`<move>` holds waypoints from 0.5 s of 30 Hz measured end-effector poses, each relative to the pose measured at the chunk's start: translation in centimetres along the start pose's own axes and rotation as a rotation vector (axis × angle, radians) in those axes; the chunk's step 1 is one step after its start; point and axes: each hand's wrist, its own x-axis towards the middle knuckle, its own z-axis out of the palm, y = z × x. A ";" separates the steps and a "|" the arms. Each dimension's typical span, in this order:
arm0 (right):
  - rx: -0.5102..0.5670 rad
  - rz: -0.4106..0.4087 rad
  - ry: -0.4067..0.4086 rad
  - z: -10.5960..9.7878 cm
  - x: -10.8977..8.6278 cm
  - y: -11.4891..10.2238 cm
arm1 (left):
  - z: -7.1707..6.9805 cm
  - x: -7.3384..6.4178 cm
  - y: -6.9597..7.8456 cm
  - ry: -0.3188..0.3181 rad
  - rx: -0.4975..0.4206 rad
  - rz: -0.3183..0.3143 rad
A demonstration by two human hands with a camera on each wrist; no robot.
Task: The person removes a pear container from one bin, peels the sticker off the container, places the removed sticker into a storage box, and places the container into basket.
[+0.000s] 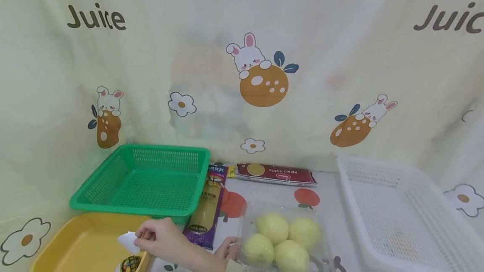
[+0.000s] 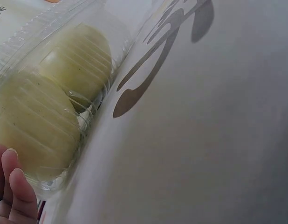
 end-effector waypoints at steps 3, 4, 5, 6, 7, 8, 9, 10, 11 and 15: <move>-0.024 0.040 -0.012 1.3 0.3 0.8 | 0.2 -2.1 4.1 -0.006 -0.080 0.048; -0.030 0.052 -0.012 1.6 0.3 1.2 | 0.2 -2.0 3.9 -0.006 -0.083 0.054; -0.025 0.062 -0.013 1.9 0.3 1.7 | 0.3 -2.1 3.9 -0.008 -0.086 0.059; -0.018 0.068 -0.006 2.1 0.2 2.0 | 0.3 -2.2 4.0 -0.014 -0.092 0.053; -0.011 0.068 0.007 2.2 0.2 2.4 | 0.4 -2.2 4.0 -0.014 -0.090 0.041; 0.019 0.074 0.017 2.3 0.1 2.7 | 0.4 -2.3 4.1 -0.014 -0.085 0.033; 0.048 0.080 0.028 2.3 0.0 2.9 | 0.4 -2.3 4.1 -0.014 -0.088 0.019; 0.071 0.083 0.036 2.4 0.0 3.1 | 0.5 -2.4 4.2 -0.011 -0.085 0.011; 0.081 0.083 0.045 2.4 0.0 3.2 | 0.4 -2.5 4.2 -0.009 -0.084 0.005; 0.035 0.078 0.060 2.6 0.3 3.6 | 0.2 -2.5 4.5 0.014 -0.064 0.012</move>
